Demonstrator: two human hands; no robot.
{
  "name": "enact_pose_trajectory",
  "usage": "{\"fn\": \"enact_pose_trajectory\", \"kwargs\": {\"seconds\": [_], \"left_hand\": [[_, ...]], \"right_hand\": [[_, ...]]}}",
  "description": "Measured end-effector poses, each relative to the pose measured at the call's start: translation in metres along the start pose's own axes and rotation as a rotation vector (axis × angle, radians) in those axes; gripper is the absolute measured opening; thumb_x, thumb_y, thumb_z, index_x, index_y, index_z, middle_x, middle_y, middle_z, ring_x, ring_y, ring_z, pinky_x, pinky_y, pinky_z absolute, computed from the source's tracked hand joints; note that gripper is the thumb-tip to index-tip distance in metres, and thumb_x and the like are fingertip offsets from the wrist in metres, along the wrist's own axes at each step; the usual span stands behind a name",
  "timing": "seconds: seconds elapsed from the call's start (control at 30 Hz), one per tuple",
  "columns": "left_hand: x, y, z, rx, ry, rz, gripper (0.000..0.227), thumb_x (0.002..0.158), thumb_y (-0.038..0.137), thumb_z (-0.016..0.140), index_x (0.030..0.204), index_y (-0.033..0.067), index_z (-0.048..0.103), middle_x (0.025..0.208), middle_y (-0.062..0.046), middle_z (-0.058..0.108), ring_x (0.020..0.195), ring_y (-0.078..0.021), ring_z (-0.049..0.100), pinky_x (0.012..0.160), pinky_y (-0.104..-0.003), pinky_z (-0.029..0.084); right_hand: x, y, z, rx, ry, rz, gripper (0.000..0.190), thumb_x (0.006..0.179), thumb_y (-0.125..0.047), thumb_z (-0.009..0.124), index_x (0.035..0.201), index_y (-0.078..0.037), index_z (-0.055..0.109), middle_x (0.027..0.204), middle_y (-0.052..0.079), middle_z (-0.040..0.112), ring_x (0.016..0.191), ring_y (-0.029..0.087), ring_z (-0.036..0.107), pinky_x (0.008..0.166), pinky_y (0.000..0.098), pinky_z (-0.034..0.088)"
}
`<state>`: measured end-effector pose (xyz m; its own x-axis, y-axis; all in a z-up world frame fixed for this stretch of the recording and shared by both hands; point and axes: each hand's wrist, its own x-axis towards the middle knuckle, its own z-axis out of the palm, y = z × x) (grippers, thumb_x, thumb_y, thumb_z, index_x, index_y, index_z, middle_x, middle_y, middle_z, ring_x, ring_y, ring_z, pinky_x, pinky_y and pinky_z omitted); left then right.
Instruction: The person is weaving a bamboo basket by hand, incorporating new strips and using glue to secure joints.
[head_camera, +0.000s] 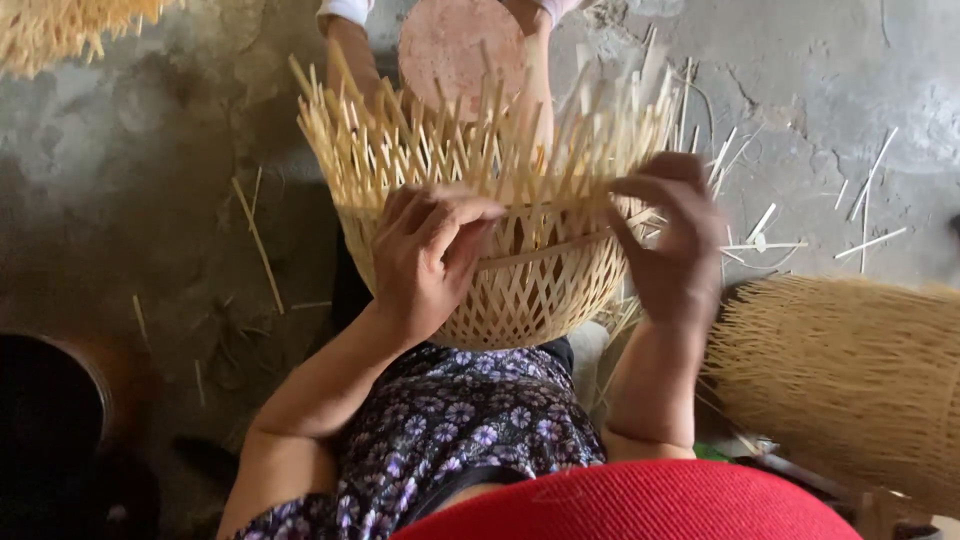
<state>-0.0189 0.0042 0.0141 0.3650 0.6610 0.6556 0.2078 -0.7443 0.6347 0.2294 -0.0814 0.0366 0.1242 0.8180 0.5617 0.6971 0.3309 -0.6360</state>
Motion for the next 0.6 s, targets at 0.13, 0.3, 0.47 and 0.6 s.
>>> {"fn": "enact_pose_trajectory", "kwargs": {"seconds": [0.13, 0.3, 0.47, 0.6], "left_hand": [[-0.010, -0.011, 0.009, -0.025, 0.009, 0.011, 0.013, 0.100, 0.015, 0.075, 0.110, 0.0114, 0.067, 0.104, -0.001, 0.067, 0.093, -0.0148, 0.061, 0.087, -0.033, 0.049], [-0.007, -0.012, 0.003, -0.049, 0.028, 0.051, 0.009, 0.102, 0.015, 0.074, 0.106, 0.0105, 0.067, 0.100, -0.001, 0.067, 0.092, -0.0159, 0.061, 0.087, -0.035, 0.049], [-0.005, -0.016, -0.007, -0.059, -0.007, -0.010, 0.009, 0.108, 0.010, 0.073, 0.113, 0.0073, 0.066, 0.107, -0.006, 0.066, 0.094, -0.0167, 0.063, 0.082, -0.029, 0.053], [-0.020, -0.033, 0.001, -0.076, 0.032, -0.249, 0.010, 0.097, 0.010, 0.077, 0.101, 0.0043, 0.069, 0.096, -0.009, 0.066, 0.064, -0.0098, 0.051, 0.056, -0.025, 0.041]], "right_hand": [[-0.026, 0.021, -0.067, -0.066, 0.421, 0.278, 0.012, 0.097, -0.005, 0.075, 0.107, -0.012, 0.074, 0.116, 0.001, 0.069, 0.119, 0.016, 0.064, 0.092, 0.0328, 0.058], [-0.106, 0.165, -0.124, -0.077, 0.506, 0.427, 0.011, 0.106, -0.008, 0.070, 0.115, -0.006, 0.076, 0.113, 0.005, 0.072, 0.103, 0.014, 0.065, 0.082, 0.0263, 0.051], [-0.218, 0.253, -0.114, -0.089, 0.614, 0.893, 0.018, 0.094, -0.015, 0.073, 0.108, -0.005, 0.079, 0.101, 0.004, 0.078, 0.087, 0.010, 0.069, 0.071, 0.0221, 0.053], [-0.341, 0.345, -0.095, -0.197, 0.613, 1.039, 0.013, 0.089, -0.011, 0.082, 0.100, -0.004, 0.080, 0.086, 0.002, 0.077, 0.075, 0.009, 0.067, 0.068, 0.0234, 0.053]]}}
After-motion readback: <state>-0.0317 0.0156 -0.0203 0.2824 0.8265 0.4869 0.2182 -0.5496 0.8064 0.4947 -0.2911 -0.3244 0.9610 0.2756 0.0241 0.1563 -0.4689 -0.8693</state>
